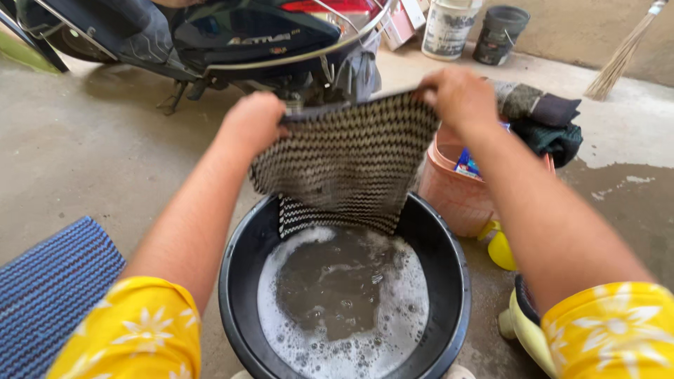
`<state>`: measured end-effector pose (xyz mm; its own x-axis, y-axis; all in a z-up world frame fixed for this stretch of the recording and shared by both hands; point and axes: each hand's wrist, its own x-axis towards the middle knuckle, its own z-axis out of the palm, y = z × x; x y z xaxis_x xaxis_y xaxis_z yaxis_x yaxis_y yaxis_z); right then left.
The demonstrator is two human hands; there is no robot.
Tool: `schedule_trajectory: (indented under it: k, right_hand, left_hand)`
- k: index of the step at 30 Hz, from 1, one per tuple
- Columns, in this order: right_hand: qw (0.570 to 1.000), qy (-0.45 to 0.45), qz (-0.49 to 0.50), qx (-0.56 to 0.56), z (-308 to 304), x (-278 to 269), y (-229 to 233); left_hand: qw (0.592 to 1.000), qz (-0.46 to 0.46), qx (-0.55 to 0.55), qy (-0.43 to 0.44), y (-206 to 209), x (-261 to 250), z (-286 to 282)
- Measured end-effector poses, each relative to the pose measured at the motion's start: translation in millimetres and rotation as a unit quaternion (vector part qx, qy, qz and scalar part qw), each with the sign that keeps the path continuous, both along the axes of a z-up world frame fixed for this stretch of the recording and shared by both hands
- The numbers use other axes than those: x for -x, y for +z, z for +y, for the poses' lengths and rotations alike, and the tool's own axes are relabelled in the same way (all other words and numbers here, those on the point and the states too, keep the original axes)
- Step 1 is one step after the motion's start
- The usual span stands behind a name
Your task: The person washes a patterned cloth by hand in a basin of soapy water, scrubbing it repeatedly and adding more detergent from a packet.
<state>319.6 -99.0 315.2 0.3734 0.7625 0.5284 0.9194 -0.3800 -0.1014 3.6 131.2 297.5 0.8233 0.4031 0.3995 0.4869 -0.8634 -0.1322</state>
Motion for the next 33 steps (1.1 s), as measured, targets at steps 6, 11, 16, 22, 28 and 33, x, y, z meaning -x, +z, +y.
schedule_trajectory:
  k: [6,11,16,22,28,33]
  right_hand:
    - [0.951,0.178,0.164,0.192,-28.7,0.4,-140.9]
    - [0.857,0.217,0.186,0.428,-68.6,15.1,-258.4]
    - [0.705,0.201,0.292,0.614,-108.3,40.7,-321.2]
    - [0.705,0.140,0.326,0.615,-97.7,30.9,-356.5]
    - [0.904,0.120,0.217,0.349,-57.6,29.1,-294.3]
    - [0.993,-0.034,0.041,-0.107,-60.0,67.6,-224.0]
  left_hand:
    - [0.967,0.172,0.175,-0.072,-167.0,26.7,-7.4]
    - [0.904,0.302,0.300,-0.047,-273.5,67.0,-85.0]
    - [0.786,0.477,0.380,-0.103,-341.9,82.5,-140.4]
    - [0.737,0.538,0.390,-0.123,-381.4,73.8,-117.3]
    - [0.865,0.393,0.310,0.022,-298.4,50.8,-56.9]
    - [0.969,-0.190,0.055,0.149,-211.1,51.8,-55.5]
